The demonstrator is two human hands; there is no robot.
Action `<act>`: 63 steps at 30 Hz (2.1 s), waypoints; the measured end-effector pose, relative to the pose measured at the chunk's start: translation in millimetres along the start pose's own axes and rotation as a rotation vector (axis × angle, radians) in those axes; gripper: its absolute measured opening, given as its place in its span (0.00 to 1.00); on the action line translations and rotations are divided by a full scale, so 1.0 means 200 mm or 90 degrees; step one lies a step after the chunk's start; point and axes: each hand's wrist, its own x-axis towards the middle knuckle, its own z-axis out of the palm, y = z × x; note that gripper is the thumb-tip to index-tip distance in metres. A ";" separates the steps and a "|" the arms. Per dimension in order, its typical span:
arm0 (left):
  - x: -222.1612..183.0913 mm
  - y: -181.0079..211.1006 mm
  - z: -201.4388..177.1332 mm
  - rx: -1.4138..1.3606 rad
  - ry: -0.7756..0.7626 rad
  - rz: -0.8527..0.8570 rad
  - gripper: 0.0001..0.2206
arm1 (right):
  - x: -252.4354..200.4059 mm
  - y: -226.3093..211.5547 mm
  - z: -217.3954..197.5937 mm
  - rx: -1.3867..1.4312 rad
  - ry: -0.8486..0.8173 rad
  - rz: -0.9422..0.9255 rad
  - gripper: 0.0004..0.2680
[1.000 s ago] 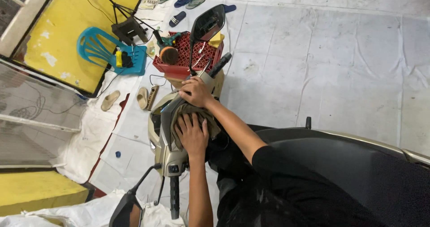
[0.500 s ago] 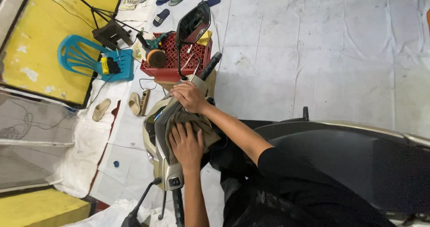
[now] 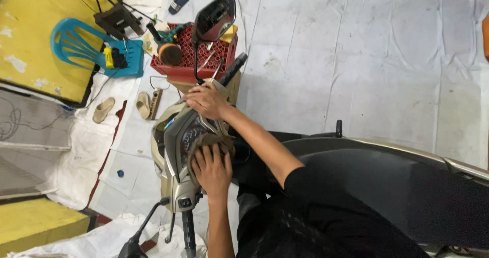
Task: The person wipes the dashboard and handlebar area of a scooter using a cloth. The camera angle is unstable, frequently obscuring the hands and the scooter's front section.
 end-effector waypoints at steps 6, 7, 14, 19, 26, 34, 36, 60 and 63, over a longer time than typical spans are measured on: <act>0.33 -0.12 0.04 0.007 0.023 0.024 0.22 | 0.03 0.00 -0.04 -0.015 0.056 -0.010 0.20; 0.32 -0.10 0.04 0.007 0.022 0.027 0.22 | 0.01 0.01 -0.03 -0.014 0.058 -0.007 0.20; 0.08 -0.11 -0.04 0.038 0.030 0.027 0.23 | 0.00 0.01 0.01 -0.067 0.028 0.008 0.17; -0.10 -0.12 -0.13 0.024 0.030 -0.005 0.22 | 0.03 -0.05 -0.06 -0.039 0.005 0.018 0.16; 0.20 -0.13 0.02 -0.002 0.022 0.026 0.23 | 0.00 -0.06 -0.06 -0.026 -0.015 0.050 0.13; 0.19 -0.12 0.00 -0.006 0.020 0.072 0.24 | -0.01 -0.06 -0.03 -0.043 0.009 0.052 0.12; 0.03 -0.15 -0.03 -0.026 -0.010 0.051 0.24 | -0.02 -0.09 -0.06 -0.016 0.016 0.064 0.12; -0.06 -0.20 -0.13 -0.142 -0.075 0.047 0.23 | 0.03 0.02 -0.01 -0.035 0.046 0.069 0.12; -0.11 -0.20 -0.16 -0.119 -0.080 0.004 0.26 | 0.04 -0.17 -0.14 -0.040 0.034 0.056 0.13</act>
